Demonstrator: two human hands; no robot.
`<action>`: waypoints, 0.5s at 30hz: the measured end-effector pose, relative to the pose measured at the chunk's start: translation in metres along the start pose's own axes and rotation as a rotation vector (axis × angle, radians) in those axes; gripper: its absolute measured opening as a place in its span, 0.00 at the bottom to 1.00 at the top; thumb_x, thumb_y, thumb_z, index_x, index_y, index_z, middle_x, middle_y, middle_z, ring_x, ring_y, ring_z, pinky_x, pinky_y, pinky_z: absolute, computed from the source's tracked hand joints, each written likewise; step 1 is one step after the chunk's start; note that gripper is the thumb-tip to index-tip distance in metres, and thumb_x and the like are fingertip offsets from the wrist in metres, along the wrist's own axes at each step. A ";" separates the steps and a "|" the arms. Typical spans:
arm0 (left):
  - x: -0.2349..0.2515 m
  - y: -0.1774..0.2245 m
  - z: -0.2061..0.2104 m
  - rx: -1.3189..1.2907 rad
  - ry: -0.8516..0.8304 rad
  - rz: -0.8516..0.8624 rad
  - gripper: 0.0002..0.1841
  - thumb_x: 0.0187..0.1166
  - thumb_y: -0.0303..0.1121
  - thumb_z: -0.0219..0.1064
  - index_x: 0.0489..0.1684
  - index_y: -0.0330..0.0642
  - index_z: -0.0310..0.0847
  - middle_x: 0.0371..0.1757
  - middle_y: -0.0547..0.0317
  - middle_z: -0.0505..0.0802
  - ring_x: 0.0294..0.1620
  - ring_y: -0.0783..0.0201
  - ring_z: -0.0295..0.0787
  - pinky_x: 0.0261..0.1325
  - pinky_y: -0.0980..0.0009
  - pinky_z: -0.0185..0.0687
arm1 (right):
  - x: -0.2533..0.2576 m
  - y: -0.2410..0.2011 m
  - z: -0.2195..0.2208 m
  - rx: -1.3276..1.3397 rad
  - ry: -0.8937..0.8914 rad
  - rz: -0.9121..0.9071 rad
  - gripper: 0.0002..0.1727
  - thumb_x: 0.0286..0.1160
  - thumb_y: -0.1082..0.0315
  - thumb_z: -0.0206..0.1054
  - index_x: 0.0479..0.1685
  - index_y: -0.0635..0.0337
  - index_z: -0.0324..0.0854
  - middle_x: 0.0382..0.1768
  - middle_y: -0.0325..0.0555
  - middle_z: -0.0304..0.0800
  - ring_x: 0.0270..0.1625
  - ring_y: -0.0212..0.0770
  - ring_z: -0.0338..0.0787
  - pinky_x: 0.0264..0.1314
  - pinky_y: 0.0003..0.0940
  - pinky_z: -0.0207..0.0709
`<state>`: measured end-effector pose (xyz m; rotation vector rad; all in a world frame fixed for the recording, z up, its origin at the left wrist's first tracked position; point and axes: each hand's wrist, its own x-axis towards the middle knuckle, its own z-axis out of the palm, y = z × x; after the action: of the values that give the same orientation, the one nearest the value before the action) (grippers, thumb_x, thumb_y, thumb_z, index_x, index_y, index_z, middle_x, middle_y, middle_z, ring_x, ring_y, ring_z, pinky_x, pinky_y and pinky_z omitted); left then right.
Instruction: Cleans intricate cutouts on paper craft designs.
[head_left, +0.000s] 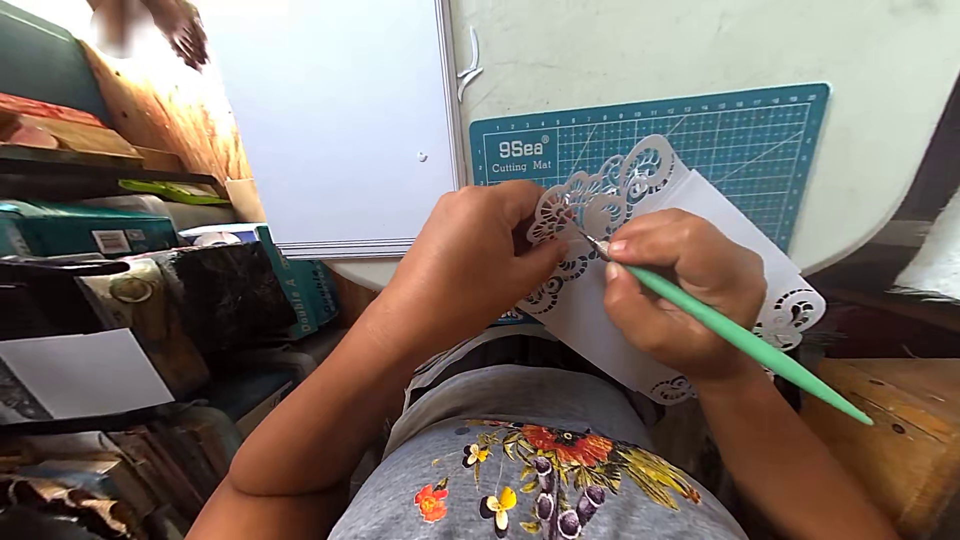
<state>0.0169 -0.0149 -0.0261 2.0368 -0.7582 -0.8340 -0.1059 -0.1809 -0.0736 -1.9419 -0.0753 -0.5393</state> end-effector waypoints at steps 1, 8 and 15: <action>0.000 -0.001 0.000 -0.013 -0.002 0.002 0.06 0.76 0.30 0.73 0.45 0.43 0.87 0.34 0.70 0.93 0.32 0.86 0.88 0.38 0.88 0.84 | 0.000 0.000 0.000 -0.006 -0.002 -0.001 0.05 0.67 0.77 0.63 0.35 0.72 0.80 0.36 0.52 0.86 0.41 0.30 0.86 0.42 0.16 0.78; 0.000 -0.002 0.000 -0.063 -0.013 -0.003 0.06 0.76 0.29 0.73 0.47 0.42 0.87 0.35 0.70 0.94 0.33 0.86 0.89 0.39 0.88 0.86 | -0.002 0.002 0.002 -0.028 -0.007 -0.005 0.04 0.68 0.77 0.64 0.35 0.71 0.81 0.36 0.53 0.88 0.41 0.31 0.87 0.43 0.17 0.79; 0.000 -0.002 0.000 -0.048 -0.010 -0.005 0.06 0.76 0.29 0.72 0.47 0.43 0.87 0.35 0.71 0.94 0.33 0.87 0.88 0.39 0.89 0.85 | 0.001 -0.001 0.000 -0.029 -0.001 0.002 0.05 0.66 0.77 0.63 0.34 0.72 0.81 0.35 0.53 0.87 0.41 0.31 0.87 0.42 0.17 0.78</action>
<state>0.0175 -0.0141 -0.0276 1.9944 -0.7317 -0.8577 -0.1048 -0.1804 -0.0726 -1.9698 -0.0666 -0.5407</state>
